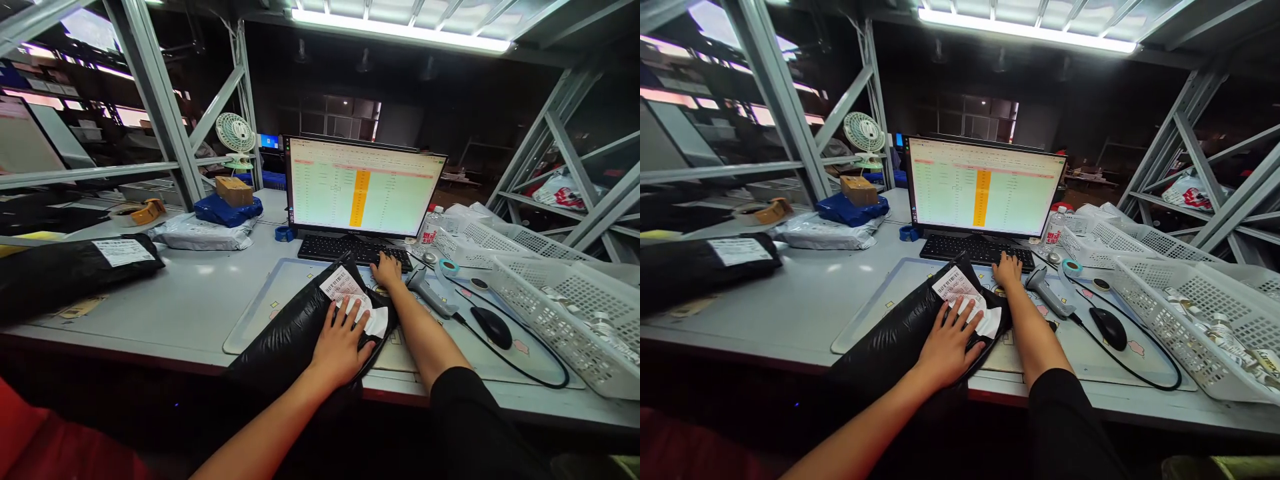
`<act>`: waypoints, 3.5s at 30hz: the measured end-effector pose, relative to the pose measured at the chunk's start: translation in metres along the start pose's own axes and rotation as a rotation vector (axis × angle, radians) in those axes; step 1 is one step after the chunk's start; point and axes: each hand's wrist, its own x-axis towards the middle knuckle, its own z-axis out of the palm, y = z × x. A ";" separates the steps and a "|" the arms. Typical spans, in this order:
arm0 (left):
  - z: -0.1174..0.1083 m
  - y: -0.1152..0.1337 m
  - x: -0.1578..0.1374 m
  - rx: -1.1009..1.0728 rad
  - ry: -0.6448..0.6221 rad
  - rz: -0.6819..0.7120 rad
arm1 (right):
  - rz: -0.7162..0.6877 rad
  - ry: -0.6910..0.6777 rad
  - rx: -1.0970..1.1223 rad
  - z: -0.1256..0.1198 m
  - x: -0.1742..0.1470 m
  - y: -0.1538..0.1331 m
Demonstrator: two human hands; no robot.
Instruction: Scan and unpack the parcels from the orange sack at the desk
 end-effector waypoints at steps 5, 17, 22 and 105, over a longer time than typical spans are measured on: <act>0.001 -0.001 0.000 -0.014 0.020 0.000 | 0.038 -0.084 0.010 -0.009 0.011 -0.003; -0.004 0.001 0.001 -0.067 -0.047 -0.035 | -0.078 -0.203 0.010 -0.026 0.014 -0.004; -0.001 0.001 0.001 -0.045 -0.010 -0.023 | -0.203 -0.159 0.013 -0.035 -0.024 0.002; -0.120 -0.103 -0.023 -0.523 0.961 -0.607 | -0.291 0.434 0.312 -0.084 -0.195 0.035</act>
